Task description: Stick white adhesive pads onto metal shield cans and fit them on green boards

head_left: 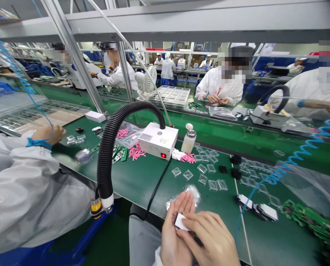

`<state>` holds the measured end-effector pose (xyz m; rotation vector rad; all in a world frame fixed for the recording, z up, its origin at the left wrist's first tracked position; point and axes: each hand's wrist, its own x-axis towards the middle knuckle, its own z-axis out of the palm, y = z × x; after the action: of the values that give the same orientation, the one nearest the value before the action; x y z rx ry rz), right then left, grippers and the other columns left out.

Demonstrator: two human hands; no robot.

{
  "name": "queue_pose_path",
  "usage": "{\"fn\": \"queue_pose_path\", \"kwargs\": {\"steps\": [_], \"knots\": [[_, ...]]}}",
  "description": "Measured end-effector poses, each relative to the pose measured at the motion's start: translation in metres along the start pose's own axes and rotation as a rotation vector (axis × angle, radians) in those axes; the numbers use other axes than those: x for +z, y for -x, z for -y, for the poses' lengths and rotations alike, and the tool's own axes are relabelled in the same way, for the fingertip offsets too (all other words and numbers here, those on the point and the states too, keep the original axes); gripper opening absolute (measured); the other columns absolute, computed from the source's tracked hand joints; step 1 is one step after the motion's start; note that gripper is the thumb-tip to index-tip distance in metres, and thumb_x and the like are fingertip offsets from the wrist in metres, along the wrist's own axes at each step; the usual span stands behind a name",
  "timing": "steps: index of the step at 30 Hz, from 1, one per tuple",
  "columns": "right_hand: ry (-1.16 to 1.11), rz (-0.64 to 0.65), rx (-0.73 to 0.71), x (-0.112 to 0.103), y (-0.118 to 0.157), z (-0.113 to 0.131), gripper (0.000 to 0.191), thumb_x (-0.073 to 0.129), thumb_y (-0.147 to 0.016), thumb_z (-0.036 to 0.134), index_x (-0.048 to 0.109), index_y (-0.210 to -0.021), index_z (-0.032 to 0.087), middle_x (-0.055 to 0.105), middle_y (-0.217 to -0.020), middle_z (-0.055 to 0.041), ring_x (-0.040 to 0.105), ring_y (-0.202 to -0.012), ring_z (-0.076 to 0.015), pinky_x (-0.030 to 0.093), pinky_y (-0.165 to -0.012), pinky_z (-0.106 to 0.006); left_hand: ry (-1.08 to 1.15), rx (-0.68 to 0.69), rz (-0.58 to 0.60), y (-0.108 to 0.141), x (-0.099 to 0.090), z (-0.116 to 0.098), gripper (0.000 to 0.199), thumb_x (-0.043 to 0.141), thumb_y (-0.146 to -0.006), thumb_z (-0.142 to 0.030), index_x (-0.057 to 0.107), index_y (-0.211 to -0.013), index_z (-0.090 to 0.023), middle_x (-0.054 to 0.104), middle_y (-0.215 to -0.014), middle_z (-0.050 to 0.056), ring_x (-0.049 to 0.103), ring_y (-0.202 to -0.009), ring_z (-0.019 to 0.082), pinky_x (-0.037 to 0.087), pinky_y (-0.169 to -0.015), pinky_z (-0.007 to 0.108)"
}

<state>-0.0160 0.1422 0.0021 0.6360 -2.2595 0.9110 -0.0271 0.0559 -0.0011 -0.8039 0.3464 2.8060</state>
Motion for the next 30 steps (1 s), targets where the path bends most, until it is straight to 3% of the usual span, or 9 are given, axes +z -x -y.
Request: {"fn": "queue_pose_path", "kwargs": {"steps": [8, 18, 25, 27, 30], "knots": [[0.012, -0.050, 0.028, 0.004, -0.002, 0.004, 0.032, 0.043, -0.096, 0.033, 0.065, -0.078, 0.017, 0.064, -0.086, 0.0031, 0.053, -0.078, -0.0077, 0.031, -0.088, -0.027, 0.039, -0.044, 0.071, 0.000, -0.005, 0.003, 0.036, 0.039, -0.093, -0.030, 0.066, -0.108, -0.012, 0.057, -0.127, 0.012, 0.051, -0.119, 0.021, 0.043, -0.101, 0.030], [0.063, -0.080, 0.041, 0.006, -0.001, 0.008, 0.037, 0.039, -0.098, 0.033, 0.068, -0.079, 0.021, 0.064, -0.088, 0.0030, 0.052, -0.079, -0.0081, 0.031, -0.089, -0.029, 0.110, -0.105, 0.079, 0.004, 0.001, 0.001, 0.036, 0.039, -0.092, -0.026, 0.069, -0.105, -0.011, 0.060, -0.122, 0.013, 0.054, -0.116, 0.023, 0.042, -0.102, 0.033], [0.109, -0.042, 0.078, 0.006, -0.002, 0.008, 0.043, 0.037, -0.097, 0.036, 0.069, -0.072, 0.021, 0.058, -0.111, 0.0022, 0.047, -0.103, -0.0166, 0.031, -0.087, -0.033, 0.206, -0.193, -0.012, 0.009, 0.007, -0.003, 0.031, 0.046, -0.090, -0.028, 0.069, -0.105, -0.013, 0.060, -0.123, 0.014, 0.054, -0.116, 0.024, 0.041, -0.101, 0.032], [0.086, 0.012, 0.076, 0.002, -0.005, 0.006, 0.041, 0.035, -0.097, 0.032, 0.070, -0.077, 0.022, 0.056, -0.115, 0.0019, 0.045, -0.109, -0.0176, 0.031, -0.092, -0.034, 0.221, -0.203, -0.019, 0.008, 0.009, -0.004, 0.028, 0.048, -0.089, -0.025, 0.068, -0.104, -0.012, 0.060, -0.123, 0.014, 0.054, -0.116, 0.024, 0.042, -0.101, 0.033], [0.017, 0.196, 0.082, -0.009, -0.013, -0.001, 0.039, 0.031, -0.099, 0.027, 0.070, -0.092, 0.027, 0.054, -0.118, 0.0042, 0.041, -0.116, -0.0149, 0.035, -0.096, -0.032, 0.215, -0.205, -0.014, 0.007, 0.012, -0.008, 0.027, 0.047, -0.089, -0.017, 0.065, -0.107, -0.009, 0.058, -0.124, 0.015, 0.054, -0.115, 0.024, 0.047, -0.095, 0.032]]}}
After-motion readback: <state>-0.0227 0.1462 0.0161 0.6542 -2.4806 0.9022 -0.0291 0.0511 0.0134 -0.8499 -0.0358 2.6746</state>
